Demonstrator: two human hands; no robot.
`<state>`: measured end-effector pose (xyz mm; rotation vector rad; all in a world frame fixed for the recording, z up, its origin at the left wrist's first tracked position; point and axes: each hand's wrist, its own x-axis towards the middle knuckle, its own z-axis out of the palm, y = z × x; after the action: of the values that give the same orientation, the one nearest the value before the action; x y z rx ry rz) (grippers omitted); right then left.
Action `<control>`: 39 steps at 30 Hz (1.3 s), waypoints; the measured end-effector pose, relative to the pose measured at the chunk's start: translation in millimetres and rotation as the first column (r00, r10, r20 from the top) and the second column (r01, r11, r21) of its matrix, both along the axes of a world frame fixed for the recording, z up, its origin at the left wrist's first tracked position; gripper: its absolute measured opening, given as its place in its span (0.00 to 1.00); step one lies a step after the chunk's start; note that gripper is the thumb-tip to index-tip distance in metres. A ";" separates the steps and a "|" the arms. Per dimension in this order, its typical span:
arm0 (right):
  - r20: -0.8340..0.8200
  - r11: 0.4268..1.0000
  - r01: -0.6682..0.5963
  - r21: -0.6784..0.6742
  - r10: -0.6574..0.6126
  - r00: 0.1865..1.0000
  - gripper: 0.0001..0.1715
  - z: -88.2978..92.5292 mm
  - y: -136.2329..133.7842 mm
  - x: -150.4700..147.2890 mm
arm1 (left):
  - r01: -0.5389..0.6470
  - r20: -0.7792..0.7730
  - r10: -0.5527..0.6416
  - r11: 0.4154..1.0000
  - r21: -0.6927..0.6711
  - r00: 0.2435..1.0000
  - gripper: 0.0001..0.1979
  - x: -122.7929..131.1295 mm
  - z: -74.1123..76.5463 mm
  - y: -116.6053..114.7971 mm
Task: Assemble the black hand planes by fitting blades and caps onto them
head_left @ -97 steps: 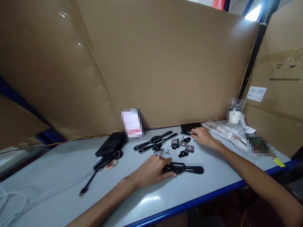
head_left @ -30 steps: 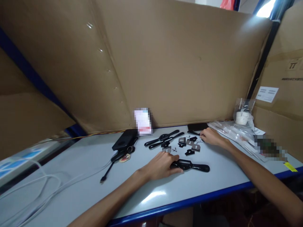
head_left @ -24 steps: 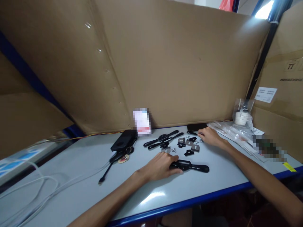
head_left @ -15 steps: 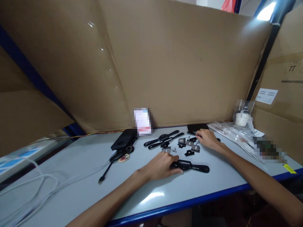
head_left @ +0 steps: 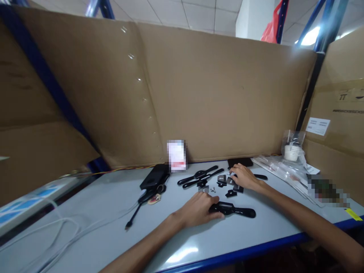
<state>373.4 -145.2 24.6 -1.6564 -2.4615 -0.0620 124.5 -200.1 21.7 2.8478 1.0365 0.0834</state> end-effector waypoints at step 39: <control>-0.238 0.987 0.074 0.143 -0.038 0.970 0.12 9.2 10.6 18.6 | -0.016 -0.003 0.016 1.000 -0.011 1.000 0.26 -6.9 -1.1 2.8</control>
<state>392.0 -134.6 33.8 -1.5713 -2.1795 -0.0544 117.6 -197.3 20.7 2.8311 1.0571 0.0754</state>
